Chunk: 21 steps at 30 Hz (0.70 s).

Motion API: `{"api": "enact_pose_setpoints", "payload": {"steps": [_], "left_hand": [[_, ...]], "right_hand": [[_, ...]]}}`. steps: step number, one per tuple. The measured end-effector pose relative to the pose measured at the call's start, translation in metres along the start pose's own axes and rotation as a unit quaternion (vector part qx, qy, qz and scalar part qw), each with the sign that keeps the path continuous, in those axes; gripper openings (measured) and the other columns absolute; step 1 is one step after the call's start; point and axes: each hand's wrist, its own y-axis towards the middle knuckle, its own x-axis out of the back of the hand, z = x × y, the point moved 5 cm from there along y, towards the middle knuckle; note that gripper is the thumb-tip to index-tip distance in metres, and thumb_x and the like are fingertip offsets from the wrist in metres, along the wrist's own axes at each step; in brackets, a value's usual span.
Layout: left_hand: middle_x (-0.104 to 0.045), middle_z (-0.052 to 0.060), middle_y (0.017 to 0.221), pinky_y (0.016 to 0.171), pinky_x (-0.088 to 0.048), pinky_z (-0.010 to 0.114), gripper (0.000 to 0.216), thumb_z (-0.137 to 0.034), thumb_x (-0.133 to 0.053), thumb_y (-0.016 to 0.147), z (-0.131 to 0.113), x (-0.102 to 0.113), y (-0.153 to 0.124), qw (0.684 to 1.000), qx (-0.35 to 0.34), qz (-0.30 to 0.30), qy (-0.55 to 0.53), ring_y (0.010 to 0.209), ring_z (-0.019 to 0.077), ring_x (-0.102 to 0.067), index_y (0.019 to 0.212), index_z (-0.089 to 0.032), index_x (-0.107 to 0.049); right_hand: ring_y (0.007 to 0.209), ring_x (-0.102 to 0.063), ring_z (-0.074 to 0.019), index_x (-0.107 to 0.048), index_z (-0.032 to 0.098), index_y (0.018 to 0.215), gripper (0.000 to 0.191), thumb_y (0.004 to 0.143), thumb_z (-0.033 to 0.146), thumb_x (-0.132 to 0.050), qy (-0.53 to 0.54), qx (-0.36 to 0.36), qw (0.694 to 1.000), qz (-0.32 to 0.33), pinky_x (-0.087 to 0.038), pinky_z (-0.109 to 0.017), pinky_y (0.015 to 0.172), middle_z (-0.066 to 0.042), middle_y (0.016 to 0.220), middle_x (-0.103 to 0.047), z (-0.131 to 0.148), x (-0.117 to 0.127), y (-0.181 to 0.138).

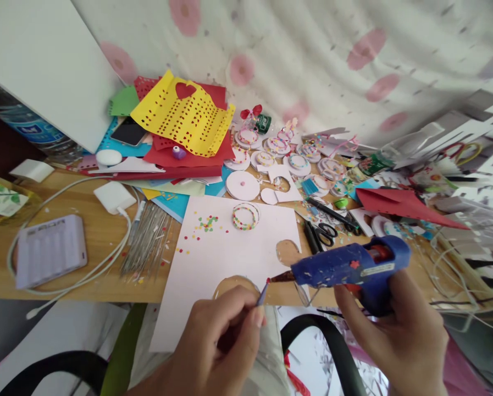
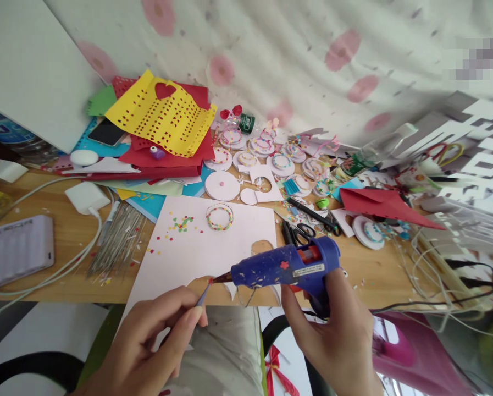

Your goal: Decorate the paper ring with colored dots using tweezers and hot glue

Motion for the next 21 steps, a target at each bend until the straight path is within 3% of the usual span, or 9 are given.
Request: {"api": "enact_pose_setpoints", "payload": {"steps": [6,11,21], "left_hand": [[-0.032,-0.007,0.045,0.041,-0.022,0.026,0.037,-0.051,-0.051,0.090,-0.0010,-0.0011,-0.0007,1.000,-0.001,0.012,-0.006,0.036,0.0089,-0.031,0.071,-0.021,-0.062],[-0.033,-0.006,0.044,0.042,-0.024,0.026,0.036,-0.048,-0.053,0.090,-0.0006,0.0015,-0.0012,1.000,0.002,-0.014,0.024,0.038,0.0089,-0.033,0.070,-0.021,-0.064],[-0.032,-0.007,0.047,0.044,-0.020,0.028,0.036,-0.049,-0.049,0.091,-0.0009,-0.0014,-0.0004,0.999,0.016,0.029,0.001,0.039,0.0094,-0.032,0.073,-0.021,-0.062]], "right_hand": [[0.047,-0.028,-0.0080,-0.047,0.023,0.075,0.024,0.081,0.036,-0.067,-0.012,0.009,1.000,-0.006,-0.023,-0.025,0.046,0.009,0.056,-0.033,0.0035,0.0020,0.0002],[0.048,-0.027,-0.0076,-0.047,0.022,0.075,0.024,0.082,0.035,-0.066,-0.010,0.027,1.000,0.001,-0.024,-0.025,0.046,0.008,0.058,-0.034,0.0049,0.0014,0.0009],[0.047,-0.029,-0.0079,-0.046,0.022,0.074,0.025,0.082,0.035,-0.066,-0.020,0.017,1.000,-0.004,-0.025,-0.026,0.047,0.008,0.057,-0.033,0.0054,0.0037,-0.0005]]}}
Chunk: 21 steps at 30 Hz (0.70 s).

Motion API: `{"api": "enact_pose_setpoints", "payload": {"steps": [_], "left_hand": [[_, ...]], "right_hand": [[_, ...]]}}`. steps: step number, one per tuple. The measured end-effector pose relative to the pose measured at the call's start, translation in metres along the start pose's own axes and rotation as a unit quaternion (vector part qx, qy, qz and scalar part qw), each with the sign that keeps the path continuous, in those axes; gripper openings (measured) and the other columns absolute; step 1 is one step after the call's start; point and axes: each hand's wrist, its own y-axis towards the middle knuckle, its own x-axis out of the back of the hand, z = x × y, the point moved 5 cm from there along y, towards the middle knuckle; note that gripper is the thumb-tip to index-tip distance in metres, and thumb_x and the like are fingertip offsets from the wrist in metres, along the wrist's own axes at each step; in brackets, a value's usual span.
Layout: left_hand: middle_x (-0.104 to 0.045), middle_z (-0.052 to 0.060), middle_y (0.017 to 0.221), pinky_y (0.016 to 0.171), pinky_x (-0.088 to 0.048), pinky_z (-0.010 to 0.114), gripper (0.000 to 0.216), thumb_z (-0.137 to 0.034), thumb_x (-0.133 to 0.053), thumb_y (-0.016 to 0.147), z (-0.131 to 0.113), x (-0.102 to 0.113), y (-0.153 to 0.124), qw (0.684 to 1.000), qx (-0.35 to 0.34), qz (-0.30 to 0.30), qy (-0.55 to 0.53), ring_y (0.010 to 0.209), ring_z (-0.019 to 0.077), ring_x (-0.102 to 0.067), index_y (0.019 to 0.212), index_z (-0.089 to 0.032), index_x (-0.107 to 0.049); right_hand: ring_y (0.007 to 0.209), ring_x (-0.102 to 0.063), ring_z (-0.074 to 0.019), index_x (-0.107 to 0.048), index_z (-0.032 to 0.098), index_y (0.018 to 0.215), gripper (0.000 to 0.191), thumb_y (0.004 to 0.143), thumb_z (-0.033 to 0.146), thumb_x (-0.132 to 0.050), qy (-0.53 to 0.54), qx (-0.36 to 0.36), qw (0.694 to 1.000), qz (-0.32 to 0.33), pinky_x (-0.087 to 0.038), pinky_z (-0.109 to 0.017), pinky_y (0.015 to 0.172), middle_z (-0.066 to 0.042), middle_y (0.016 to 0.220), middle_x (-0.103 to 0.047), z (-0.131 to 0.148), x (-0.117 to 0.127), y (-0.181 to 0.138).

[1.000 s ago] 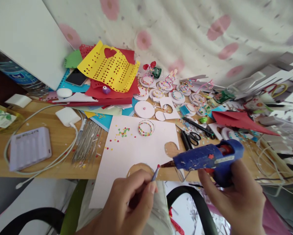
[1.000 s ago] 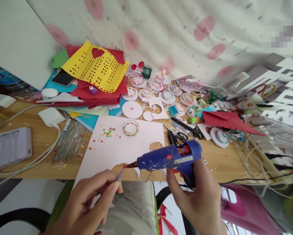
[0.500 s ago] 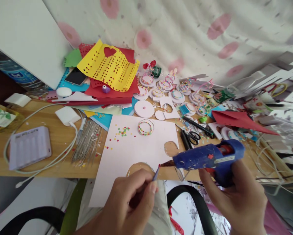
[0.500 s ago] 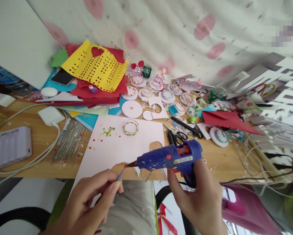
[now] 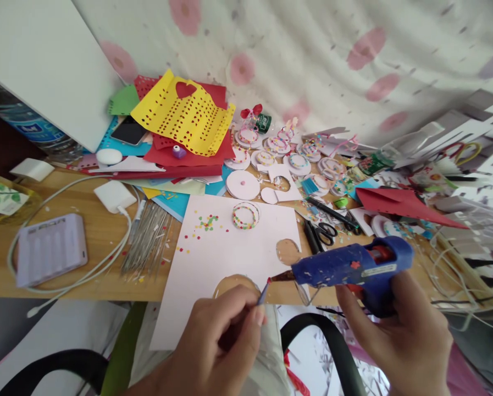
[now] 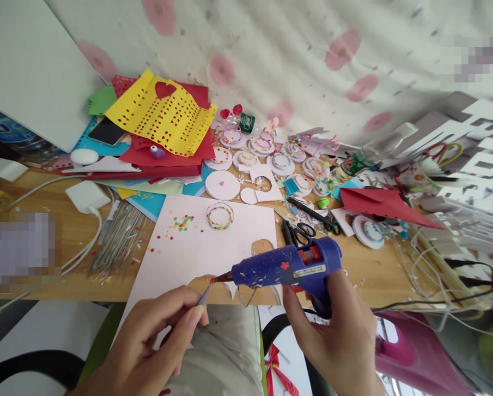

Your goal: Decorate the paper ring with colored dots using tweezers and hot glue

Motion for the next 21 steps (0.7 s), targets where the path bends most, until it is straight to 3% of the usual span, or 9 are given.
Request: {"api": "enact_pose_setpoints", "payload": {"steps": [5,14,21], "left_hand": [[-0.032,-0.007,0.046,0.043,-0.020,0.027,0.035,-0.047,-0.049,0.092,-0.0020,0.0006,0.0003,1.000,-0.021,0.003,-0.004,0.039,0.0095,-0.031,0.072,-0.021,-0.061],[-0.035,-0.007,0.049,0.044,-0.025,0.025,0.034,-0.044,-0.047,0.093,0.0018,-0.0004,0.0000,0.999,0.002,0.019,0.045,0.042,0.0087,-0.036,0.075,-0.019,-0.061],[-0.034,-0.007,0.047,0.045,-0.025,0.025,0.034,-0.045,-0.048,0.093,0.0017,0.0003,0.0009,0.999,-0.001,0.013,0.042,0.041,0.0090,-0.036,0.075,-0.019,-0.061]], "right_hand": [[0.048,-0.026,-0.0084,-0.046,0.022,0.075,0.023,0.083,0.035,-0.064,-0.019,0.013,1.000,0.005,-0.025,-0.026,0.046,0.008,0.057,-0.030,0.0030,-0.0001,0.0013],[0.048,-0.031,-0.0066,-0.050,0.020,0.080,0.021,0.083,0.032,-0.066,-0.007,0.016,1.000,0.006,-0.030,-0.023,0.049,0.008,0.058,-0.038,-0.0002,0.0007,-0.0012],[0.050,-0.028,-0.0075,-0.051,0.020,0.080,0.020,0.084,0.033,-0.066,0.003,0.024,1.000,0.000,-0.026,-0.025,0.049,0.008,0.059,-0.034,-0.0015,0.0003,-0.0017]]}}
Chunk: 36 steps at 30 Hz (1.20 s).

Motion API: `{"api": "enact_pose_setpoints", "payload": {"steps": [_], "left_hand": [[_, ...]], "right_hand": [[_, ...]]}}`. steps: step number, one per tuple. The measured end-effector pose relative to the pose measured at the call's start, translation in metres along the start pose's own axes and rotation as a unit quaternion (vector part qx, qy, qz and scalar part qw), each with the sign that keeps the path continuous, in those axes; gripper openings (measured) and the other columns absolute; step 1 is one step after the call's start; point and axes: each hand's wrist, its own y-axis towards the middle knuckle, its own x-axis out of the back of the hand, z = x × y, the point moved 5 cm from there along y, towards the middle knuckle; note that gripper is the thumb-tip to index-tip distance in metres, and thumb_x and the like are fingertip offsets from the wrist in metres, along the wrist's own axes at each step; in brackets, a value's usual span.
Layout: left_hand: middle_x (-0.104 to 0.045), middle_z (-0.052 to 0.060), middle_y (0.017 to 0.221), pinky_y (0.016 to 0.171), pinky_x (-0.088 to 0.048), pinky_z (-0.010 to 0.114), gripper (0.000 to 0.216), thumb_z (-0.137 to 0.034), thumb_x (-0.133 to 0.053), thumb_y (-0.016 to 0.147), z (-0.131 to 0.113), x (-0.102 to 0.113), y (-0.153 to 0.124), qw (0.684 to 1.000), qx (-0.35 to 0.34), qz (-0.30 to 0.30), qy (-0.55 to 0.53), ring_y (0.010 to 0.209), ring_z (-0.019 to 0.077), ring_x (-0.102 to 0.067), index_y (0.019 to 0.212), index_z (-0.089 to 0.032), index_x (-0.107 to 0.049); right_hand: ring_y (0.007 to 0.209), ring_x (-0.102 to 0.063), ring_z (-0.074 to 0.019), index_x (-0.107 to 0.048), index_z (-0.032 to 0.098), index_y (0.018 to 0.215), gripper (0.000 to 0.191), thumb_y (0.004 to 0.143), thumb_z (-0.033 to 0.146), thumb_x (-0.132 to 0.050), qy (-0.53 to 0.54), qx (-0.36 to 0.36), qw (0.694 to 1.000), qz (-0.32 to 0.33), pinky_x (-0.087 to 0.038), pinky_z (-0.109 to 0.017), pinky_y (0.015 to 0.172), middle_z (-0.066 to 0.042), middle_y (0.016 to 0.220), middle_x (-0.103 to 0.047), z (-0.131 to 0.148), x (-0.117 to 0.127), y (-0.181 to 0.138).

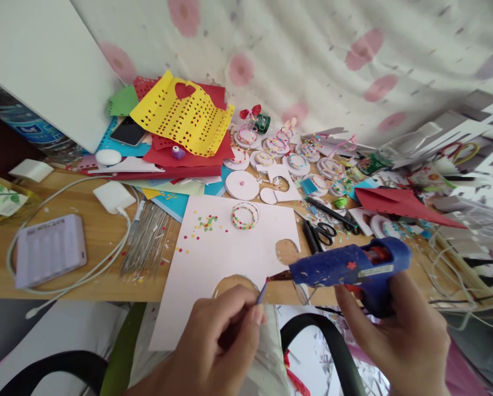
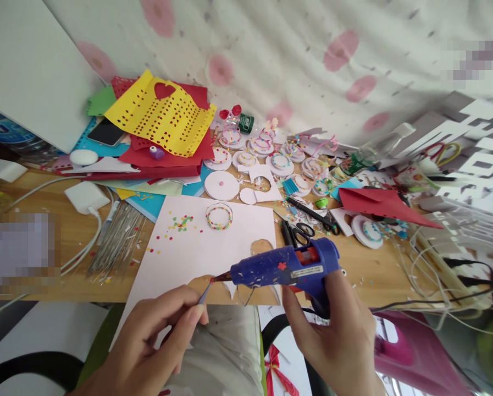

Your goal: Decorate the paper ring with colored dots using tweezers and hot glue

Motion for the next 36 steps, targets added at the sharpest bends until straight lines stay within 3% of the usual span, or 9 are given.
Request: {"api": "enact_pose_setpoints", "payload": {"steps": [10,16,21,27,32,36], "left_hand": [[-0.034,-0.007,0.049,0.045,-0.023,0.026,0.036,-0.046,-0.045,0.094,-0.003,-0.001,0.002,1.000,-0.009,0.023,-0.009,0.042,0.0083,-0.037,0.074,-0.019,-0.059],[-0.032,-0.008,0.050,0.043,-0.022,0.024,0.034,-0.043,-0.044,0.096,-0.002,-0.002,0.005,0.998,-0.034,0.039,-0.041,0.041,0.0074,-0.036,0.075,-0.019,-0.057],[-0.035,-0.007,0.052,0.041,-0.025,0.022,0.034,-0.042,-0.042,0.098,0.005,-0.001,0.010,0.996,-0.048,0.061,-0.040,0.041,0.0074,-0.039,0.076,-0.019,-0.055],[-0.040,-0.005,0.057,0.041,-0.028,0.021,0.033,-0.041,-0.041,0.097,0.009,-0.002,0.015,0.996,-0.046,0.072,-0.032,0.042,0.0077,-0.039,0.075,-0.019,-0.053],[-0.037,-0.006,0.054,0.041,-0.027,0.022,0.034,-0.042,-0.041,0.097,0.008,-0.002,0.015,0.996,-0.034,0.076,-0.034,0.042,0.0088,-0.039,0.075,-0.019,-0.052],[-0.038,-0.005,0.055,0.041,-0.028,0.022,0.034,-0.042,-0.042,0.097,0.009,-0.001,0.015,0.996,-0.035,0.067,-0.039,0.042,0.0088,-0.040,0.075,-0.019,-0.053]], "right_hand": [[0.048,-0.032,-0.0072,-0.051,0.021,0.079,0.022,0.083,0.036,-0.066,-0.021,-0.019,1.000,-0.003,-0.029,-0.023,0.048,0.008,0.057,-0.038,0.000,0.001,0.001],[0.048,-0.035,-0.0082,-0.056,0.021,0.088,0.029,0.078,0.043,-0.071,0.004,-0.074,0.997,0.002,-0.030,-0.023,0.047,0.007,0.059,-0.040,-0.007,-0.003,-0.002],[0.050,-0.033,-0.0082,-0.050,0.022,0.081,0.030,0.079,0.042,-0.072,0.043,-0.069,0.997,0.016,-0.027,-0.023,0.045,0.007,0.061,-0.037,-0.009,-0.006,-0.002],[0.049,-0.036,-0.0079,-0.051,0.021,0.086,0.012,0.091,0.030,-0.058,0.074,-0.008,0.994,0.082,-0.031,-0.021,0.044,0.006,0.061,-0.040,-0.009,-0.012,-0.002],[0.046,-0.032,-0.0070,-0.045,0.022,0.079,0.020,0.090,0.029,-0.061,0.086,-0.029,0.994,0.060,-0.028,-0.021,0.042,0.008,0.059,-0.036,-0.012,-0.009,-0.004],[0.048,-0.035,-0.0072,-0.050,0.020,0.083,0.017,0.089,0.030,-0.063,0.077,-0.022,0.995,0.066,-0.029,-0.022,0.045,0.006,0.061,-0.041,-0.008,-0.010,-0.007]]}}
